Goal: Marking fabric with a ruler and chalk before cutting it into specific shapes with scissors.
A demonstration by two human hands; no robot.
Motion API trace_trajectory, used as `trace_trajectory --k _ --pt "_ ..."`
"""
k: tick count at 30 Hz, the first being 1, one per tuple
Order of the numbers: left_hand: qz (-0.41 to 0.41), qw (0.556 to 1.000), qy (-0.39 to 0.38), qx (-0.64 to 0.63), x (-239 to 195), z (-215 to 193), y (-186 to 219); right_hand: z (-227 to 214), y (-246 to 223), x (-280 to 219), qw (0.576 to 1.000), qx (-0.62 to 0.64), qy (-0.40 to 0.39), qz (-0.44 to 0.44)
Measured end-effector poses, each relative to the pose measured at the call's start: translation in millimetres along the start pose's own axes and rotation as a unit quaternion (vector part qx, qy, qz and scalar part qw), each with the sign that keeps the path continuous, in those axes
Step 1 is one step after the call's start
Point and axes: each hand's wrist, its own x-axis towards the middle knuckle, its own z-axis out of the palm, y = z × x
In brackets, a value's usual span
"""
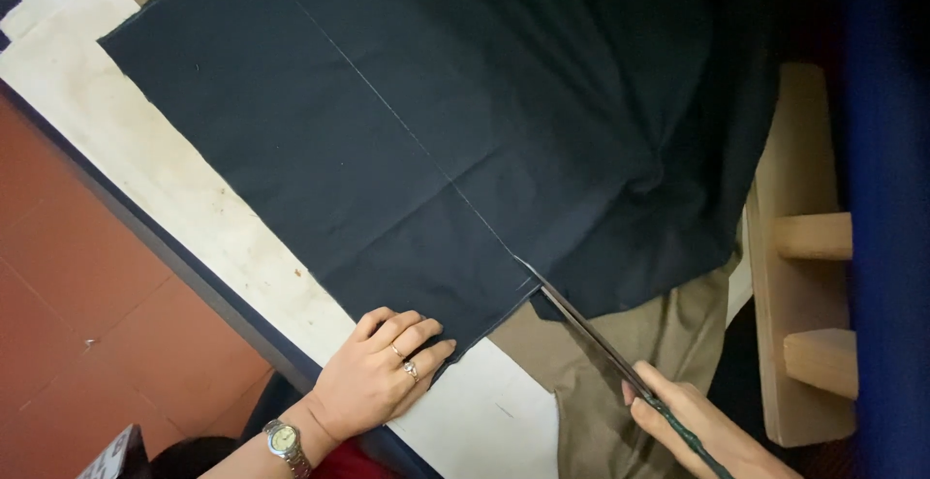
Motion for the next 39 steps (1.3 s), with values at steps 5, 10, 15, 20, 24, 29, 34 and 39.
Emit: trace_trajectory --k 5,10,15,20,24,29,34,39 --pt "-0.007 1.0 -0.004 -0.006 0 -1 1 5 43 20 0.992 -0.084 0.027 -0.088" --pt "-0.009 1.0 0.001 -0.011 0 -1 1 6 29 16 0.996 -0.062 0.026 -0.063" --pt "-0.006 1.0 -0.019 -0.014 -1 -1 1 5 27 18 0.998 -0.053 0.023 -0.007" --pt "-0.013 0.999 -0.02 -0.021 -2 0 1 5 22 8 0.997 -0.055 0.029 0.044" --pt "-0.009 1.0 -0.001 -0.012 0 -1 1 3 57 -12 0.985 -0.114 -0.031 -0.129" --pt "-0.01 1.0 -0.018 -0.021 -1 -2 1 11 35 5 0.998 -0.003 0.059 0.024" --pt "-0.002 1.0 0.004 -0.013 1 -2 0 9 44 16 0.989 0.001 0.018 0.15" --pt "-0.012 1.0 -0.014 -0.024 -1 -1 1 5 -3 8 0.993 -0.05 0.03 0.105"
